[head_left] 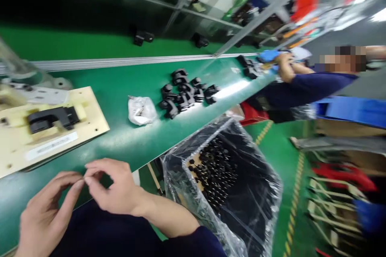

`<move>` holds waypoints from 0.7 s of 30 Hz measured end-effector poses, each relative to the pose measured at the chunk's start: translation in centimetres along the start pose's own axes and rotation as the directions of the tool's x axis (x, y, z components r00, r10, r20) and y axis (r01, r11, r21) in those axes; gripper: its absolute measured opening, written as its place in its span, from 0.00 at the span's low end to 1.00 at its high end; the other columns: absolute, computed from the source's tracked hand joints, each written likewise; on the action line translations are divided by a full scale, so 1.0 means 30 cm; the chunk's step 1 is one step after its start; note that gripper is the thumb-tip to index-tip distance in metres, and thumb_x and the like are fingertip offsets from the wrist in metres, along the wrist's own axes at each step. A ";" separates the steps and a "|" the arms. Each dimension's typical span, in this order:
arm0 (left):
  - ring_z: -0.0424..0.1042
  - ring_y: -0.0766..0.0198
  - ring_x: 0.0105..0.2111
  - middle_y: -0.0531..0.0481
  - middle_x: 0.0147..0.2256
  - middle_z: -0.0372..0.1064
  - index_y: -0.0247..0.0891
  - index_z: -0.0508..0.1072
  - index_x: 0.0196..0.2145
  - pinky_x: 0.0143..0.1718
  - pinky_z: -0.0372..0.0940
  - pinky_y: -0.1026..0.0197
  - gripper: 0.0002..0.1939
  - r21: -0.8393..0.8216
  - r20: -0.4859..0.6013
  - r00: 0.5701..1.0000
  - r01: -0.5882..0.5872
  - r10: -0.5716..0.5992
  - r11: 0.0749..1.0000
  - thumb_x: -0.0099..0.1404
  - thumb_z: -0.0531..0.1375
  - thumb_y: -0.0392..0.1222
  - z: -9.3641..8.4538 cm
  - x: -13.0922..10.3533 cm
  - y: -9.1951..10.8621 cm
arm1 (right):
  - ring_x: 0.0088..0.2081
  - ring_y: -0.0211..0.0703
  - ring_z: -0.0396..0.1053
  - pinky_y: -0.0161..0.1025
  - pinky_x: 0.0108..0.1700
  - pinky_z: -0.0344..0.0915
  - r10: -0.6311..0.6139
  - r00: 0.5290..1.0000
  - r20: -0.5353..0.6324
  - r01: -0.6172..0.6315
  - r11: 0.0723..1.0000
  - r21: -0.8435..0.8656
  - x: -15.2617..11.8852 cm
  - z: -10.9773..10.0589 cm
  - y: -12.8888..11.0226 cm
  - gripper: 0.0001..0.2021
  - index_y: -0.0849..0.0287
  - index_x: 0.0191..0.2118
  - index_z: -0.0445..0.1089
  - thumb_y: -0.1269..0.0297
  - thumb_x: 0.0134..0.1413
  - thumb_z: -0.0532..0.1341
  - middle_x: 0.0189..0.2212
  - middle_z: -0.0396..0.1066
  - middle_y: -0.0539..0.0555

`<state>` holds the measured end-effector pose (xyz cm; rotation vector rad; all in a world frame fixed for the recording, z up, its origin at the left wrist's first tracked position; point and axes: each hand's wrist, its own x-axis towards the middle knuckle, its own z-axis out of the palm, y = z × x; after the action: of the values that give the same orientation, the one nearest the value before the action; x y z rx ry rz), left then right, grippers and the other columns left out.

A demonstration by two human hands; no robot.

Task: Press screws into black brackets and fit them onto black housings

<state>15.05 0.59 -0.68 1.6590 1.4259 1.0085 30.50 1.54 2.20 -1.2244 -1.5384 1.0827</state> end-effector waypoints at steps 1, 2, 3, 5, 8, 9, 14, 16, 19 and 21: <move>0.72 0.64 0.28 0.51 0.30 0.73 0.38 0.73 0.31 0.29 0.68 0.66 0.12 -0.046 0.006 0.999 0.051 -0.051 0.998 0.62 0.60 0.50 -0.006 0.004 0.018 | 0.32 0.38 0.71 0.37 0.41 0.71 0.014 1.000 -0.019 -0.014 1.000 0.001 0.003 0.008 -0.003 0.10 0.55 0.43 0.70 0.66 0.54 0.57 0.31 0.74 0.51; 0.71 0.65 0.27 0.51 0.28 0.72 0.37 0.73 0.29 0.29 0.67 0.66 0.12 -0.117 0.030 0.993 0.116 -0.113 0.986 0.62 0.60 0.49 -0.011 0.010 0.034 | 0.32 0.38 0.71 0.37 0.41 0.71 0.035 0.999 -0.036 -0.034 0.999 0.011 0.010 0.012 -0.004 0.09 0.56 0.41 0.70 0.66 0.54 0.58 0.31 0.74 0.52; 0.70 0.66 0.26 0.51 0.27 0.71 0.36 0.72 0.28 0.29 0.66 0.66 0.12 -0.205 0.059 0.979 0.203 -0.195 0.957 0.62 0.60 0.47 -0.016 0.019 0.047 | 0.31 0.38 0.71 0.37 0.40 0.71 0.065 0.997 -0.038 -0.064 0.997 0.037 0.021 0.014 -0.003 0.08 0.56 0.40 0.71 0.66 0.54 0.58 0.31 0.74 0.52; 0.67 0.68 0.24 0.51 0.23 0.68 0.35 0.71 0.26 0.27 0.65 0.66 0.13 -0.410 0.154 0.926 0.378 -0.345 0.830 0.62 0.61 0.47 -0.026 0.043 0.062 | 0.29 0.37 0.69 0.36 0.37 0.70 0.161 0.987 0.024 -0.163 0.976 0.143 0.050 0.015 0.004 0.05 0.57 0.36 0.72 0.66 0.54 0.59 0.28 0.73 0.52; 0.63 0.69 0.21 0.53 0.20 0.65 0.34 0.69 0.23 0.24 0.61 0.66 0.13 -0.639 0.267 0.849 0.510 -0.455 0.576 0.59 0.63 0.46 -0.045 0.076 0.067 | 0.25 0.35 0.66 0.34 0.30 0.66 0.292 0.932 0.217 -0.350 0.883 0.314 0.090 0.017 0.018 0.06 0.59 0.33 0.71 0.63 0.54 0.60 0.23 0.69 0.50; 0.62 0.69 0.21 0.53 0.19 0.64 0.34 0.70 0.23 0.24 0.60 0.66 0.13 -0.673 0.290 0.833 0.527 -0.471 0.519 0.59 0.63 0.45 -0.051 0.082 0.066 | 0.24 0.35 0.65 0.34 0.29 0.65 0.314 0.910 0.271 -0.395 0.855 0.336 0.098 0.017 0.019 0.06 0.59 0.32 0.71 0.62 0.54 0.61 0.23 0.69 0.50; 0.62 0.70 0.21 0.52 0.19 0.64 0.33 0.70 0.23 0.23 0.59 0.66 0.11 -0.674 0.346 0.818 0.557 -0.460 0.485 0.58 0.63 0.43 -0.076 0.073 0.055 | 0.24 0.33 0.62 0.32 0.28 0.61 0.316 0.870 0.378 -0.433 0.857 0.279 0.110 0.018 0.004 0.06 0.60 0.29 0.71 0.63 0.53 0.62 0.21 0.66 0.48; 0.61 0.70 0.21 0.53 0.19 0.63 0.34 0.70 0.23 0.24 0.59 0.66 0.11 -0.631 0.337 0.833 0.546 -0.439 0.551 0.59 0.62 0.42 -0.082 0.064 0.046 | 0.23 0.32 0.60 0.32 0.27 0.59 0.293 0.874 0.387 -0.401 0.885 0.236 0.111 0.017 -0.003 0.06 0.60 0.29 0.70 0.65 0.53 0.61 0.21 0.65 0.48; 0.59 0.71 0.21 0.53 0.20 0.62 0.34 0.68 0.23 0.24 0.58 0.67 0.11 -0.503 0.278 0.885 0.466 -0.374 0.728 0.60 0.60 0.40 -0.097 0.054 0.039 | 0.23 0.31 0.58 0.31 0.25 0.57 0.220 0.887 0.407 -0.299 0.944 0.140 0.118 0.013 -0.009 0.06 0.60 0.26 0.68 0.68 0.54 0.59 0.21 0.64 0.47; 0.60 0.70 0.23 0.53 0.22 0.63 0.34 0.68 0.23 0.25 0.59 0.66 0.10 -0.376 0.218 0.933 0.351 -0.286 0.858 0.62 0.58 0.38 -0.114 0.058 0.043 | 0.23 0.32 0.59 0.31 0.25 0.58 0.103 0.907 0.408 -0.146 0.987 0.075 0.137 0.015 -0.009 0.07 0.60 0.26 0.67 0.70 0.54 0.58 0.21 0.64 0.47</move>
<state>12.68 2.24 2.16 1.1229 1.2312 0.8901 29.41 5.48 2.79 -1.0833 -1.6984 1.5573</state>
